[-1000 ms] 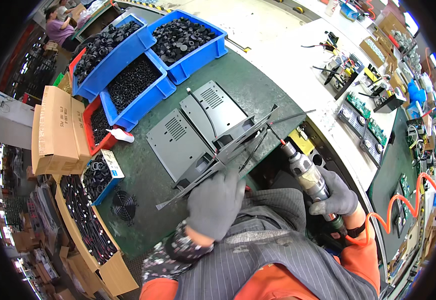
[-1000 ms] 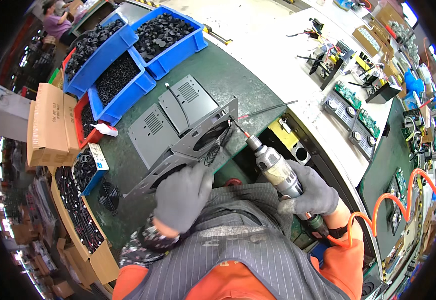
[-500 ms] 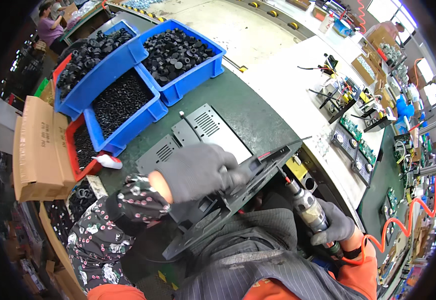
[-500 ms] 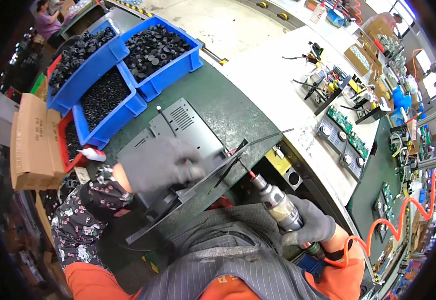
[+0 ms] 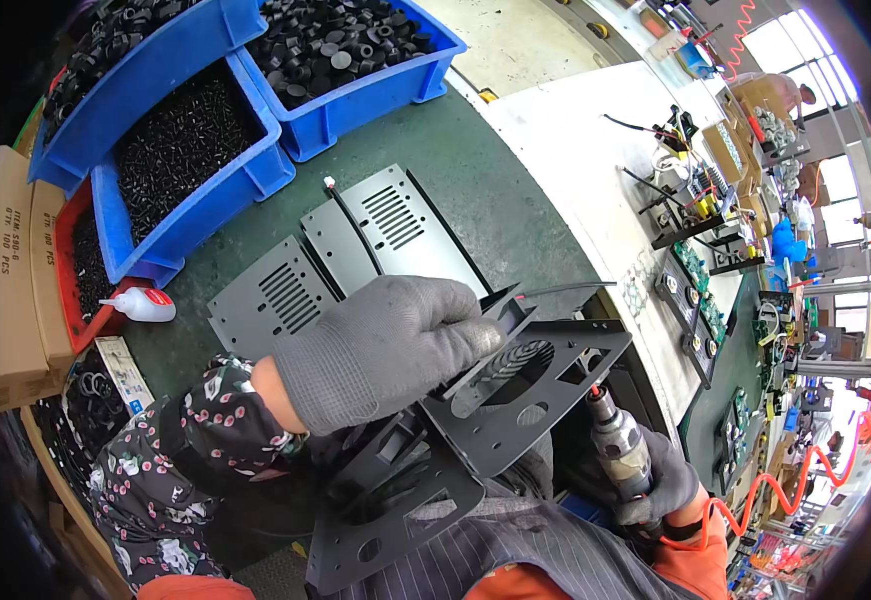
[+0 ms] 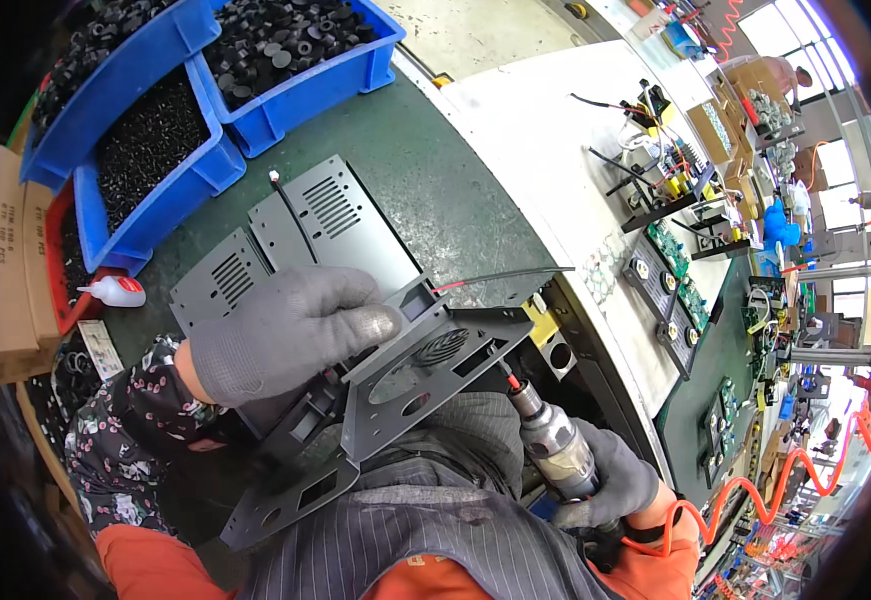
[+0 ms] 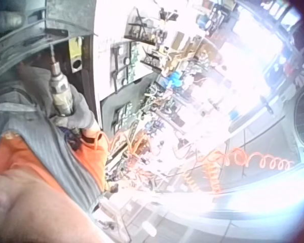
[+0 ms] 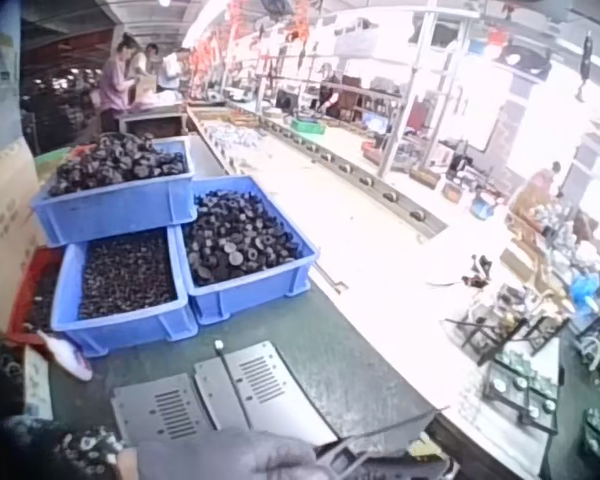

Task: Assembling cooling fans onto a metal housing frame using an electric screwdriver.

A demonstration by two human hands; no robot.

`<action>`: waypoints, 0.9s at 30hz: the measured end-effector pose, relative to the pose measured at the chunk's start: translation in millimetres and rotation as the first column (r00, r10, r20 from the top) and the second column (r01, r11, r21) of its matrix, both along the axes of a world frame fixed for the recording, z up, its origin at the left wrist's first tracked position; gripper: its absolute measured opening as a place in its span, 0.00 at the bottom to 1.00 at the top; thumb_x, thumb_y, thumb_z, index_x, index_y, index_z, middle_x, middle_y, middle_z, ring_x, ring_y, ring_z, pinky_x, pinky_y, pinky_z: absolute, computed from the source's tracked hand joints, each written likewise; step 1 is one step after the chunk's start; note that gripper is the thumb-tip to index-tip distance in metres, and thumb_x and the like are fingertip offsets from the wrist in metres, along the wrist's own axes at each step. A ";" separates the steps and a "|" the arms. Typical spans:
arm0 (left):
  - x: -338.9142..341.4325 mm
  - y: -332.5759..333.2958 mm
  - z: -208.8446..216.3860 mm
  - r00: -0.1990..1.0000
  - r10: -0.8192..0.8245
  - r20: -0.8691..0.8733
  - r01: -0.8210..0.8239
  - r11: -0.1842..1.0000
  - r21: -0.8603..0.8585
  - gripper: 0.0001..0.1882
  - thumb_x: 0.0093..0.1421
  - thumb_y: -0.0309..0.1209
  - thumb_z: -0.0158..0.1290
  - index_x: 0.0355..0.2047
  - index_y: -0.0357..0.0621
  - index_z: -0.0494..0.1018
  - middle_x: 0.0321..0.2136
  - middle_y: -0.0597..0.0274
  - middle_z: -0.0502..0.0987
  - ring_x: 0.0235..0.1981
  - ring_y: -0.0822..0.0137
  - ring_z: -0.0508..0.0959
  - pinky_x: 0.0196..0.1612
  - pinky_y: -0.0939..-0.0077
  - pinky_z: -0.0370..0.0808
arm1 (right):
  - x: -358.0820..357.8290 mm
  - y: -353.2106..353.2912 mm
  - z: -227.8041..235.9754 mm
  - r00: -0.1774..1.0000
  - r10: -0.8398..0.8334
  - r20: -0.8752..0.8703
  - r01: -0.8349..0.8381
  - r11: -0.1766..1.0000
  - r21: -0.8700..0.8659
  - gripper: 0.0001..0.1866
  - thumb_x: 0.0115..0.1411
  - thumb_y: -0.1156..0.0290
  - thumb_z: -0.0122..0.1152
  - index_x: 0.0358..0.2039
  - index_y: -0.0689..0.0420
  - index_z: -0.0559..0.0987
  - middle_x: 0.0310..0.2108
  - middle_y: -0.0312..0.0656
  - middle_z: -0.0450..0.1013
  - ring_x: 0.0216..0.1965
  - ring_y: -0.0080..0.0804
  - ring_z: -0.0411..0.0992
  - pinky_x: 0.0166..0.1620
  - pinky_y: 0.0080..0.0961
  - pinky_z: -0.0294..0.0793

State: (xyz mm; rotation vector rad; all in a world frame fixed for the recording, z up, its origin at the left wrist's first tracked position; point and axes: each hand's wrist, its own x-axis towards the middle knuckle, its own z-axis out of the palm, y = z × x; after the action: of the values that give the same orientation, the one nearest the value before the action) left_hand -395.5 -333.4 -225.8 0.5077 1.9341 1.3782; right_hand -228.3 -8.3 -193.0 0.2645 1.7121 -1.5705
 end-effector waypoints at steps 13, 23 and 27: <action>-1.0 9.5 7.6 0.980 -0.196 -0.021 0.197 0.973 0.120 0.18 0.65 0.41 0.50 0.34 0.36 0.76 0.26 0.50 0.78 0.30 0.57 0.79 0.36 0.65 0.74 | 2.7 2.5 -3.3 1.000 0.024 -0.016 -0.024 1.000 0.000 0.44 0.37 0.64 0.83 0.53 0.62 0.69 0.42 0.40 0.74 0.40 0.24 0.71 0.45 0.26 0.71; -3.9 13.2 6.2 0.961 -0.259 -0.098 0.268 0.958 0.102 0.16 0.66 0.39 0.48 0.34 0.36 0.73 0.26 0.49 0.76 0.30 0.54 0.77 0.37 0.63 0.73 | -1.7 3.5 -8.8 0.999 0.008 0.035 -0.004 0.992 -0.123 0.40 0.40 0.66 0.82 0.51 0.62 0.68 0.36 0.40 0.76 0.32 0.23 0.74 0.37 0.23 0.75; -1.2 12.9 7.9 0.964 -0.259 -0.054 0.263 0.959 0.106 0.16 0.67 0.39 0.48 0.34 0.36 0.74 0.26 0.52 0.76 0.30 0.59 0.77 0.37 0.66 0.72 | -5.5 4.6 -10.3 0.993 0.061 -0.103 -0.067 0.996 -0.053 0.42 0.40 0.65 0.82 0.53 0.62 0.68 0.36 0.39 0.76 0.33 0.22 0.72 0.39 0.24 0.74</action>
State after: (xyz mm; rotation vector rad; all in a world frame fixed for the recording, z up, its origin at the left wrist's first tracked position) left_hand -396.7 -320.5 -217.9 0.8201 1.7528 1.3179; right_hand -233.8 -3.7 -203.4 0.1016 1.7327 -1.6066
